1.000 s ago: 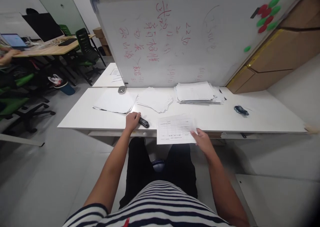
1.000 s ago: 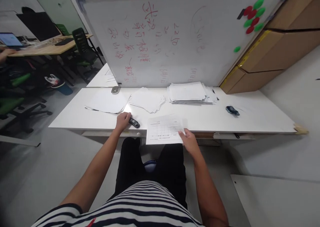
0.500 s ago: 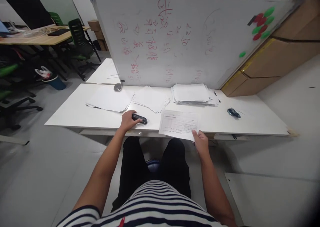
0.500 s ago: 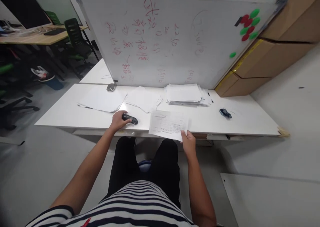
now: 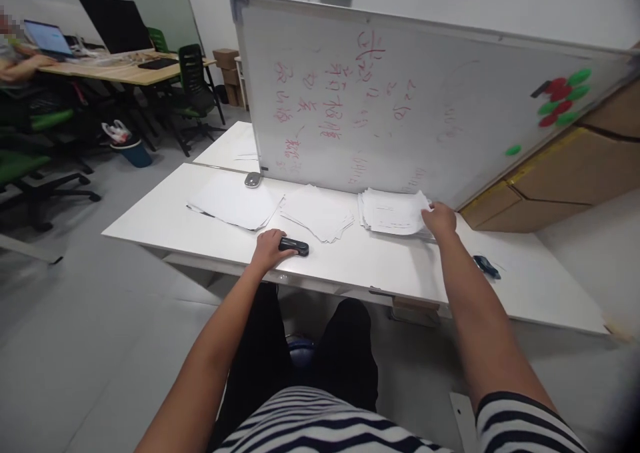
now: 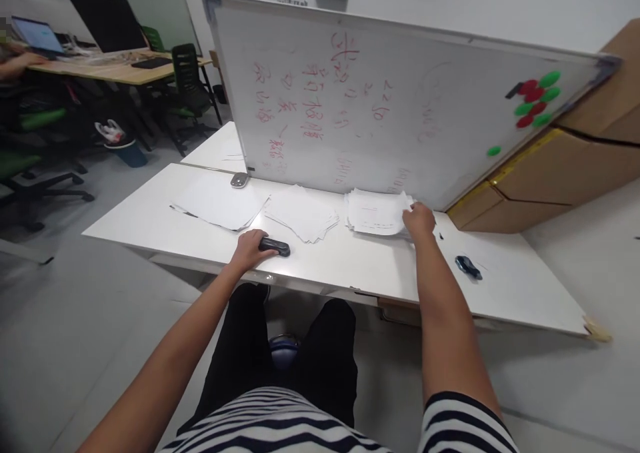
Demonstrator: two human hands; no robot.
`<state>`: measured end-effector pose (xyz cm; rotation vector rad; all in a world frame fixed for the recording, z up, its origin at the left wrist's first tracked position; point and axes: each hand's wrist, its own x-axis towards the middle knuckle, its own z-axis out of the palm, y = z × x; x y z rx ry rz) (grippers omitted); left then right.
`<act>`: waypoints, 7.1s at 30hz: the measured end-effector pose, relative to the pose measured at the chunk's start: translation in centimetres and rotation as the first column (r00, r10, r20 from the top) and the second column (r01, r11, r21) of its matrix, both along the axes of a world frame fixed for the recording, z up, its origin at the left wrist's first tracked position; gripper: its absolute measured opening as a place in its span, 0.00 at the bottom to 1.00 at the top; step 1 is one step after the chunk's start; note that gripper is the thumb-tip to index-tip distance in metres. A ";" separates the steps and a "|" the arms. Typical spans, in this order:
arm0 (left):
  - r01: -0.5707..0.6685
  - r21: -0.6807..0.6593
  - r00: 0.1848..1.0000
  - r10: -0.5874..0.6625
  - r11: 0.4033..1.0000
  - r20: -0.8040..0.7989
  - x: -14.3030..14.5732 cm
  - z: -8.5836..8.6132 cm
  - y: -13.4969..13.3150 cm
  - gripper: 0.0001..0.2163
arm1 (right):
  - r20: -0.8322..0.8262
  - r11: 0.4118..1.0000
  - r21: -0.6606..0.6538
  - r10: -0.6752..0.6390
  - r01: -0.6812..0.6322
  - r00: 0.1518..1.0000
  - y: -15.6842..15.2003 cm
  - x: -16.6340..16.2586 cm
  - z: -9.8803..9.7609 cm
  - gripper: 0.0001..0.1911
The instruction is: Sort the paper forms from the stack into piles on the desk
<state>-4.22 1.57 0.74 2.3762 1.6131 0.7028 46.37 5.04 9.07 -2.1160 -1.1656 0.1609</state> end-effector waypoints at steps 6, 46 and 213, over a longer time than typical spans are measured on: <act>-0.038 -0.045 0.999 0.039 0.998 0.018 0.1 0.3 -0.2 0.20 | 0.346 0.991 0.131 -0.027 -0.020 0.938 2.3 -7.9 -3.1 0.30; -0.208 -0.009 0.978 0.208 0.978 0.027 0.3 -1.0 -0.4 0.23 | 0.085 0.813 -0.205 0.569 -0.544 0.818 0.0 -25.0 -11.0 0.29; -0.017 -0.084 0.999 0.014 0.996 -0.030 1.7 2.8 -2.7 0.15 | -0.928 0.943 0.158 0.243 -0.291 0.284 -21.9 -26.0 -11.1 0.27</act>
